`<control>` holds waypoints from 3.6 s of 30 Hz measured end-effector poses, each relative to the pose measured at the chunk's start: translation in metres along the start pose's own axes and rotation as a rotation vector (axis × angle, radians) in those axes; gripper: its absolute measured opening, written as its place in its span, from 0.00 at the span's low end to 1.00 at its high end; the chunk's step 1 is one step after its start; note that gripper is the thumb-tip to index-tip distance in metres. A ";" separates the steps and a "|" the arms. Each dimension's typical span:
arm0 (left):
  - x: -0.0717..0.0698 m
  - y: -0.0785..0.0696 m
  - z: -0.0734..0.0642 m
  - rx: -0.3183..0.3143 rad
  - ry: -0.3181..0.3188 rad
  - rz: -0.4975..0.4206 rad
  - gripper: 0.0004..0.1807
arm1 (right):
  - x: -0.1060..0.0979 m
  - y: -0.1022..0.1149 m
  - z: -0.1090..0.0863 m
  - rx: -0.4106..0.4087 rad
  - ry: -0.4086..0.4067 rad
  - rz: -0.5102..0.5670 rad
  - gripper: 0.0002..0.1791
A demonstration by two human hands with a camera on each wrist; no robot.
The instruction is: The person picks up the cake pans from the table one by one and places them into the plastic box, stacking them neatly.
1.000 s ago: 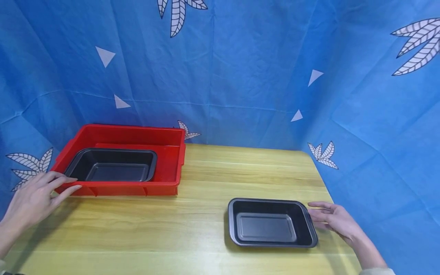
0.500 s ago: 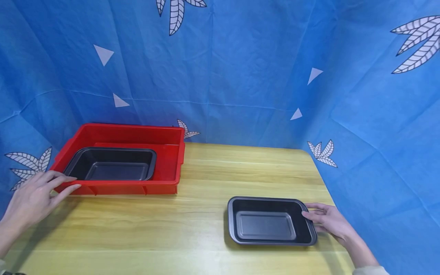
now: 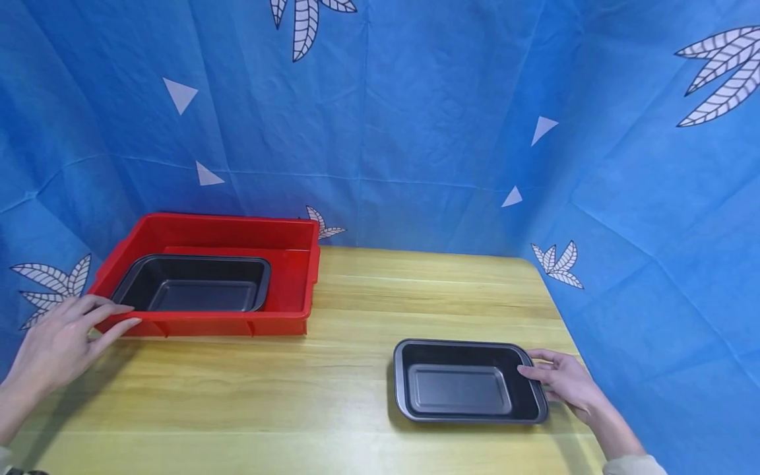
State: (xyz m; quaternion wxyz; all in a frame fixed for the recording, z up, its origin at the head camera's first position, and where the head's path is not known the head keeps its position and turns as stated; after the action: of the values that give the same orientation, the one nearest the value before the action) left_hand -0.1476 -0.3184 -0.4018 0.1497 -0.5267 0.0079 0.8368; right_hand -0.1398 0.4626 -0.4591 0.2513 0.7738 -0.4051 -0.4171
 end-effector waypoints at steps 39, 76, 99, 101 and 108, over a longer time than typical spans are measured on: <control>0.002 -0.001 -0.001 -0.030 0.018 0.010 0.22 | 0.023 0.021 -0.001 -0.034 -0.195 0.199 0.43; 0.002 -0.001 -0.003 0.047 -0.073 -0.026 0.19 | 0.069 0.106 0.020 -0.146 -0.226 0.363 0.39; 0.000 -0.002 -0.002 0.009 -0.008 0.002 0.22 | 0.089 0.166 0.028 -0.221 -0.208 0.439 0.34; -0.001 -0.002 -0.002 0.000 0.007 0.009 0.23 | 0.092 0.173 0.030 -0.228 -0.207 0.438 0.34; -0.002 -0.003 -0.001 -0.006 0.020 0.015 0.23 | 0.101 0.194 0.033 -0.249 -0.190 0.467 0.35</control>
State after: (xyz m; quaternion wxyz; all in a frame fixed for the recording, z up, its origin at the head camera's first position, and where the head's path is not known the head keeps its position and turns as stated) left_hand -0.1454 -0.3157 -0.4003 0.1417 -0.5353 0.0110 0.8326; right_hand -0.2164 0.2705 -0.3799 0.3946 0.5803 -0.5399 -0.4648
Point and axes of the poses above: each hand's wrist, its own z-axis towards the middle knuckle, its own x-axis out of the palm, y = z × x, the point moved 5 cm from there along z, towards the middle knuckle, and after that the axes turned 5 degrees about -z, right-handed, at the moved point
